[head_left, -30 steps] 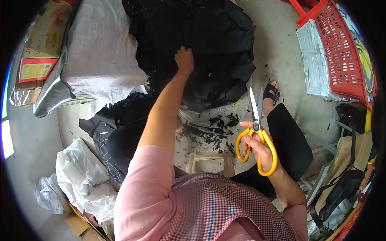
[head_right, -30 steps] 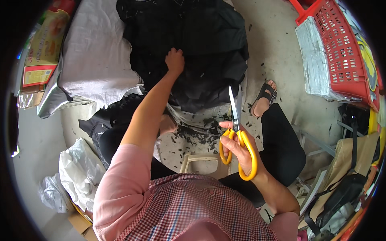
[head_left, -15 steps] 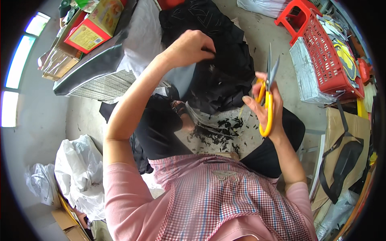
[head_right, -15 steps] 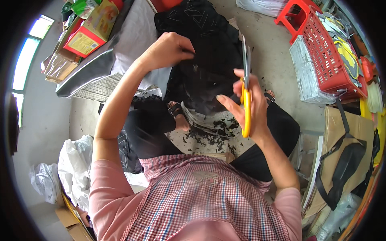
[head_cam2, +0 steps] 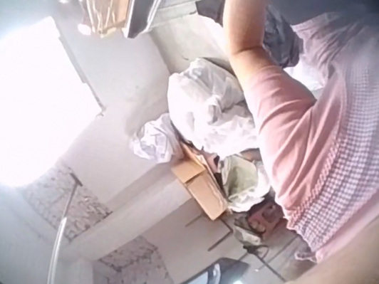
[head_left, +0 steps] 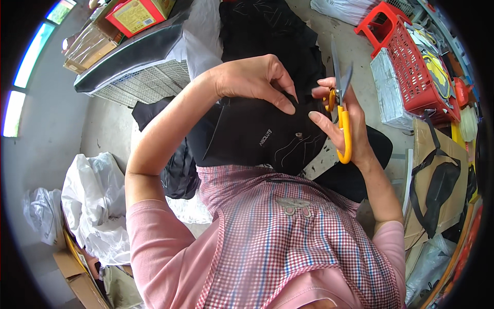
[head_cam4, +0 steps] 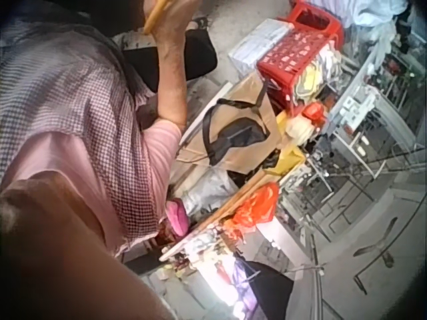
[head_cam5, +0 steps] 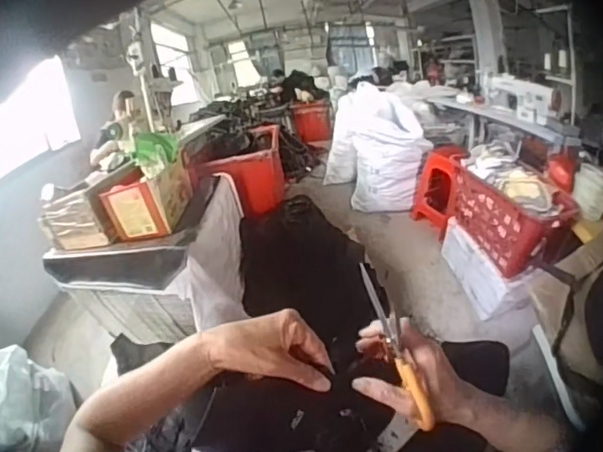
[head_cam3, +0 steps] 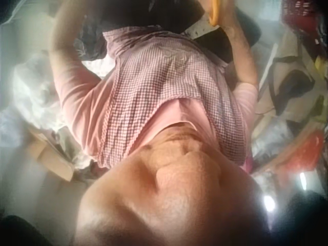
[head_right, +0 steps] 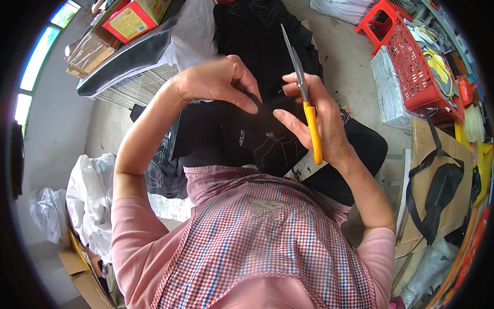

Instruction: Trimming excess fabric and loose threads from black bags using scissors.

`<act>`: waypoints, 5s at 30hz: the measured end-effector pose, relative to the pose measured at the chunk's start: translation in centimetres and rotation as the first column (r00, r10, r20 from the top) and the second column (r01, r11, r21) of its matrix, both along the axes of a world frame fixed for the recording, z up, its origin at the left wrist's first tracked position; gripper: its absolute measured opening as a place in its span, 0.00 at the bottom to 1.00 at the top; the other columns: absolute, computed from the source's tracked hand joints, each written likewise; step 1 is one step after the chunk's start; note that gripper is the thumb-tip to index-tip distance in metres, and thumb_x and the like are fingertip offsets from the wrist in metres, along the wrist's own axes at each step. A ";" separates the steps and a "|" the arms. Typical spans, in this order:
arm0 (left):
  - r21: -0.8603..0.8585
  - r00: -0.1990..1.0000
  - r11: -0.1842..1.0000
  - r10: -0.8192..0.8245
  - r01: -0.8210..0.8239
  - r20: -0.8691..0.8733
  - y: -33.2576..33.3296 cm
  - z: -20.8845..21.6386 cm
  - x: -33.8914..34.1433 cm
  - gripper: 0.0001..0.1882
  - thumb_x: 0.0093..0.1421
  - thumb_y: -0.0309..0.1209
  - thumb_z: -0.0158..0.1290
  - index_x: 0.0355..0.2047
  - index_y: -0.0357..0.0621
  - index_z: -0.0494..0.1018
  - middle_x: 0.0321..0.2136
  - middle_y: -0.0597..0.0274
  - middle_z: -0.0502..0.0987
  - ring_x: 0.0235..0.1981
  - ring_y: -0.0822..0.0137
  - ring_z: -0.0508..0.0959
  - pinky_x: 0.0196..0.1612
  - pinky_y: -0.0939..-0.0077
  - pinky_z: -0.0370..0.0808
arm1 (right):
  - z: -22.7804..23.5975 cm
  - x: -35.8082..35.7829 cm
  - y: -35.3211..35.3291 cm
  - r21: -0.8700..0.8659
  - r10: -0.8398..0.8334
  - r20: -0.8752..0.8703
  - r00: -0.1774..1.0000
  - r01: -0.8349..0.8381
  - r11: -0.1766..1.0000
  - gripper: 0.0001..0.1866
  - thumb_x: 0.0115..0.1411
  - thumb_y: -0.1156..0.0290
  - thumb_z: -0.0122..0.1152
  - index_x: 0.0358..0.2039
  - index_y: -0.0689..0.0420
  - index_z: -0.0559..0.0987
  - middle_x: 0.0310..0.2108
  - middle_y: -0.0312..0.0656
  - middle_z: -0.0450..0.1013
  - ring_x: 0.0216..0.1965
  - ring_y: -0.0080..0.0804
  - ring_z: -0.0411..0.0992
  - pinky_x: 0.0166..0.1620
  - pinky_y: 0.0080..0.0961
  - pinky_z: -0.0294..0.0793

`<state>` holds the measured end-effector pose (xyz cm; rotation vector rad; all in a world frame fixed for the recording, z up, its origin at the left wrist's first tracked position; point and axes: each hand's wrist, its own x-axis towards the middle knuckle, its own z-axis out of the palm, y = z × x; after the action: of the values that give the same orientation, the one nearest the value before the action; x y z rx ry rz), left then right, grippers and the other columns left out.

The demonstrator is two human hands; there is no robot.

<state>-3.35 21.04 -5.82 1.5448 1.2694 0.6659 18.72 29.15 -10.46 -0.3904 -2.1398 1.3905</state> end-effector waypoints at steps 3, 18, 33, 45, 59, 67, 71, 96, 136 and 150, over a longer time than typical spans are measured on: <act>0.025 0.997 0.999 -0.039 0.041 -0.061 -0.8 0.7 1.0 0.06 0.54 0.25 0.58 0.31 0.35 0.80 0.20 0.70 0.76 0.18 0.81 0.67 0.24 0.90 0.65 | 1.5 -0.1 -0.6 -0.037 0.145 0.004 0.989 -0.144 0.989 0.20 0.50 0.81 0.60 0.45 0.56 0.72 0.29 0.33 0.68 0.28 0.18 0.64 0.35 0.13 0.63; -0.001 0.998 1.000 0.016 -0.016 0.053 -3.6 -0.5 0.5 0.11 0.56 0.30 0.55 0.36 0.38 0.80 0.21 0.73 0.74 0.20 0.79 0.65 0.24 0.85 0.64 | 1.1 3.0 0.3 0.338 0.053 0.232 0.971 -0.132 0.932 0.32 0.46 0.65 0.72 0.52 0.56 0.70 0.34 0.38 0.64 0.33 0.27 0.63 0.38 0.20 0.64; -0.021 0.904 0.937 0.341 -0.348 0.257 -4.9 -3.2 3.0 0.07 0.55 0.29 0.59 0.30 0.37 0.80 0.20 0.74 0.74 0.19 0.85 0.65 0.22 0.93 0.61 | 1.7 4.3 -0.3 0.432 0.083 0.411 0.908 -0.274 0.859 0.38 0.41 0.52 0.75 0.51 0.57 0.74 0.30 0.39 0.65 0.26 0.26 0.63 0.30 0.21 0.66; 0.000 0.827 0.870 0.469 -0.493 0.308 -5.9 -3.4 4.0 0.08 0.55 0.29 0.60 0.33 0.37 0.81 0.20 0.71 0.77 0.18 0.85 0.66 0.21 0.94 0.62 | 0.3 3.4 -0.1 0.373 0.155 0.330 0.931 -0.279 0.885 0.26 0.46 0.53 0.72 0.33 0.63 0.75 0.21 0.39 0.72 0.15 0.27 0.64 0.27 0.22 0.66; -0.157 0.408 0.575 0.722 -0.803 0.559 -5.2 -4.3 -0.2 0.11 0.57 0.31 0.57 0.36 0.36 0.78 0.30 0.62 0.81 0.27 0.77 0.78 0.32 0.89 0.73 | 3.0 -0.3 4.1 0.836 -0.183 -0.087 0.979 0.172 0.521 0.27 0.47 0.60 0.72 0.45 0.55 0.72 0.27 0.35 0.64 0.23 0.27 0.63 0.27 0.23 0.66; -0.532 -0.204 0.421 0.610 -0.735 0.765 -14.8 -8.7 -5.4 0.14 0.61 0.33 0.52 0.44 0.37 0.74 0.37 0.56 0.80 0.35 0.64 0.81 0.39 0.76 0.78 | -2.0 0.7 2.0 0.132 -0.161 0.110 0.981 0.146 0.981 0.20 0.52 0.74 0.63 0.46 0.52 0.72 0.26 0.29 0.64 0.23 0.16 0.60 0.26 0.11 0.60; -0.587 -0.387 0.399 0.478 -0.704 0.789 -20.0 -14.2 -3.8 0.14 0.63 0.33 0.50 0.47 0.41 0.73 0.43 0.56 0.78 0.41 0.63 0.80 0.46 0.72 0.77 | -8.9 0.8 -1.8 -0.210 -0.022 0.273 0.962 0.081 0.974 0.19 0.53 0.74 0.63 0.45 0.54 0.72 0.25 0.30 0.65 0.21 0.16 0.60 0.25 0.10 0.59; 0.551 0.755 0.744 0.592 -0.377 -0.282 -10.3 -9.3 3.9 0.36 0.42 0.33 0.66 0.54 0.53 0.68 0.56 0.68 0.66 0.30 0.69 0.76 0.32 0.78 0.75 | -7.7 -2.4 -4.2 -0.132 0.063 -0.002 0.998 -0.063 0.989 0.20 0.51 0.84 0.59 0.44 0.55 0.71 0.25 0.31 0.68 0.22 0.16 0.62 0.27 0.10 0.63; 0.004 0.942 0.951 0.307 -0.310 0.134 -4.4 -11.4 -0.2 0.08 0.47 0.31 0.66 0.26 0.42 0.82 0.16 0.75 0.73 0.17 0.81 0.62 0.24 0.88 0.62 | -9.3 1.2 -0.1 0.415 0.190 0.291 0.938 -0.303 0.858 0.17 0.49 0.67 0.68 0.34 0.64 0.74 0.20 0.39 0.67 0.15 0.27 0.59 0.20 0.22 0.61; 0.139 0.924 0.975 0.210 -0.173 -0.319 -1.0 -10.9 0.4 0.28 0.42 0.59 0.62 0.34 0.50 0.81 0.23 0.65 0.78 0.24 0.65 0.75 0.31 0.73 0.72 | -12.5 2.0 -3.8 -0.646 -0.001 0.166 0.986 0.110 0.756 0.13 0.52 0.72 0.63 0.38 0.62 0.75 0.27 0.37 0.66 0.26 0.28 0.63 0.28 0.24 0.63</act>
<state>-2.91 20.01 -16.71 1.6856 1.6787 0.6228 20.69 25.34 -22.95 -0.8454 -1.6585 2.1169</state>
